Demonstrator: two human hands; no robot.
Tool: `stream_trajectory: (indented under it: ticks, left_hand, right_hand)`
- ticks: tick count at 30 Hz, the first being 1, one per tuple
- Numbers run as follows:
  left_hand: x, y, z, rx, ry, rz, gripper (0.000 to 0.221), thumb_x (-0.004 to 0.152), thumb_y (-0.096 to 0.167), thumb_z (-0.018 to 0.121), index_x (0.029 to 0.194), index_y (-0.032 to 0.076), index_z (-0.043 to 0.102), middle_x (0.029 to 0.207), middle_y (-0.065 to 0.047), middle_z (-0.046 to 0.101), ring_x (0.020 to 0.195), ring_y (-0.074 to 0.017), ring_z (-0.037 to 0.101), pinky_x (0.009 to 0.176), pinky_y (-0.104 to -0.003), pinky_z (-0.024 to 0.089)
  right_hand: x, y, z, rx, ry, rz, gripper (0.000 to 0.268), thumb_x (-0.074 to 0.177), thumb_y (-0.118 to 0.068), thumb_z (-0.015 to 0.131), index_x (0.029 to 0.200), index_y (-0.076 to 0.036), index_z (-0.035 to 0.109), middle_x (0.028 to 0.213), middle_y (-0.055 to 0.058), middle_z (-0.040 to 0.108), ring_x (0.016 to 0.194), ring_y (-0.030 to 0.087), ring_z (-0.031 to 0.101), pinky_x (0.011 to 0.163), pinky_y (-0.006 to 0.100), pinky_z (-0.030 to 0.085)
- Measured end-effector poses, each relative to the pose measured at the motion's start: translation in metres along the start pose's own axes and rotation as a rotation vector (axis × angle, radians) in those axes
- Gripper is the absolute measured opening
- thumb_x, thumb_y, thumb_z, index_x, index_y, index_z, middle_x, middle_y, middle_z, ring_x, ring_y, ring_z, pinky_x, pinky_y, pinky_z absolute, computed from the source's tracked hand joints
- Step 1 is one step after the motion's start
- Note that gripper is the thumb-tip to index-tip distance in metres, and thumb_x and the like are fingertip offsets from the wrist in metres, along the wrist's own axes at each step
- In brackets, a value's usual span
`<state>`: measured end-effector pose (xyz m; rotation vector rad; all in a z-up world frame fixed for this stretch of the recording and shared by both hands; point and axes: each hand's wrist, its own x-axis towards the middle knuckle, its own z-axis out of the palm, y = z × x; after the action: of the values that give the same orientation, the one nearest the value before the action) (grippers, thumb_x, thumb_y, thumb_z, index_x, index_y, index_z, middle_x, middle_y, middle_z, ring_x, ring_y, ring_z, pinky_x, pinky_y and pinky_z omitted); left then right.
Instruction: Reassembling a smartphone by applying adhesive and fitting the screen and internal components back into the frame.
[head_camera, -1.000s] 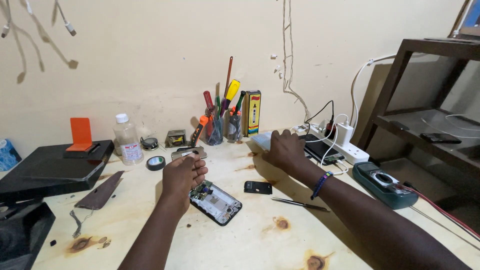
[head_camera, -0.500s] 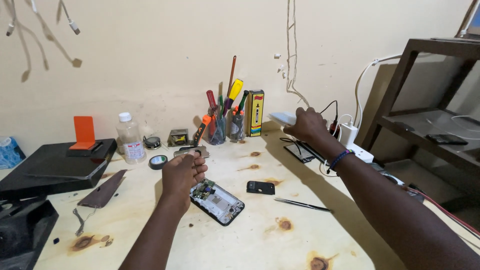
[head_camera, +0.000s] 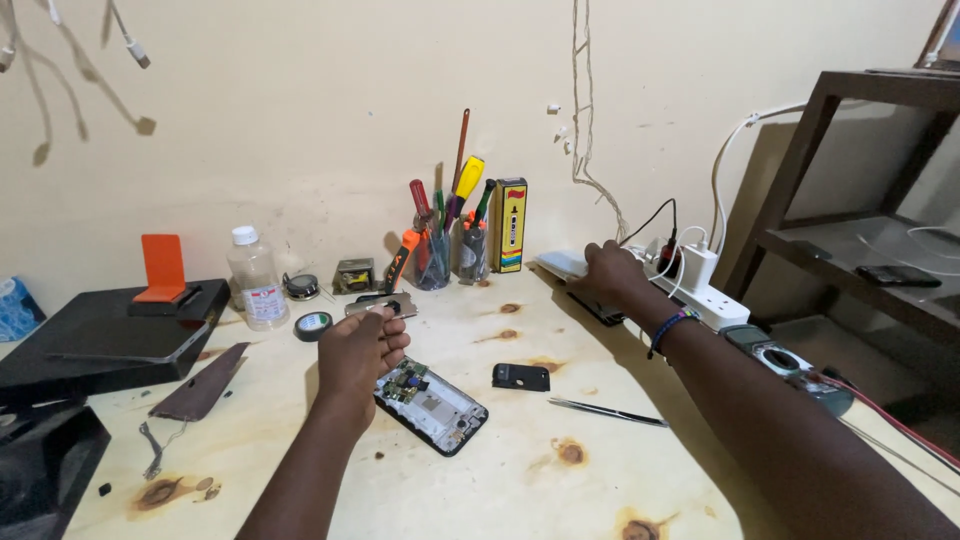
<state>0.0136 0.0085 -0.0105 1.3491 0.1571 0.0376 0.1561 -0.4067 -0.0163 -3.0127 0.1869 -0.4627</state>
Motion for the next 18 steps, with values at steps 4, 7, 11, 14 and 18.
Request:
stream_trajectory:
  ticks: [4, 7, 11, 14, 18]
  left_hand:
    - [0.0, 0.0, -0.002, -0.02, -0.017, 0.004, 0.033, 0.113, 0.029, 0.054, 0.133, 0.005, 0.067, 0.105, -0.009, 0.074, 0.09, -0.0178, 0.077, 0.084, -0.03, 0.063]
    - [0.0, -0.001, -0.001, -0.013, -0.016, 0.015, 0.034, 0.112, 0.028, 0.055, 0.132, 0.004, 0.067, 0.105, -0.009, 0.073, 0.091, -0.0175, 0.076, 0.084, -0.03, 0.063]
    - [0.002, -0.003, -0.002, -0.018, -0.018, 0.029, 0.036, 0.114, 0.028, 0.053, 0.135, 0.001, 0.065, 0.107, -0.011, 0.074, 0.092, -0.0185, 0.076, 0.085, -0.031, 0.063]
    - [0.005, -0.005, -0.002, -0.014, -0.018, 0.039, 0.035, 0.113, 0.028, 0.054, 0.133, 0.002, 0.067, 0.106, -0.011, 0.074, 0.09, -0.0184, 0.076, 0.082, -0.031, 0.063]
    - [0.002, -0.005, 0.0, -0.065, -0.009, 0.053, 0.032, 0.111, 0.025, 0.055, 0.128, 0.002, 0.067, 0.097, -0.007, 0.073, 0.081, -0.014, 0.074, 0.074, -0.024, 0.062]
  right_hand:
    - [-0.007, -0.007, -0.007, 0.004, -0.01, -0.002, 0.074, 0.085, -0.068, 0.076, 0.125, -0.006, 0.068, 0.122, 0.022, 0.063, 0.122, 0.049, 0.067, 0.097, 0.066, 0.055]
    - [-0.018, -0.01, -0.016, 0.02, -0.013, -0.001, 0.076, 0.084, -0.068, 0.076, 0.127, -0.006, 0.067, 0.124, 0.023, 0.064, 0.123, 0.049, 0.066, 0.097, 0.066, 0.055]
    - [-0.033, -0.018, -0.026, 0.019, -0.047, -0.018, 0.074, 0.089, -0.066, 0.073, 0.13, -0.005, 0.068, 0.126, 0.025, 0.066, 0.125, 0.048, 0.066, 0.099, 0.064, 0.056]
    - [-0.045, -0.027, -0.039, 0.005, -0.073, -0.008, 0.074, 0.087, -0.064, 0.075, 0.135, -0.008, 0.068, 0.129, 0.023, 0.066, 0.127, 0.047, 0.067, 0.1, 0.063, 0.055]
    - [-0.05, -0.037, -0.042, -0.067, -0.122, 0.015, 0.084, 0.084, -0.069, 0.076, 0.145, -0.013, 0.065, 0.134, 0.022, 0.067, 0.13, 0.046, 0.067, 0.103, 0.062, 0.053]
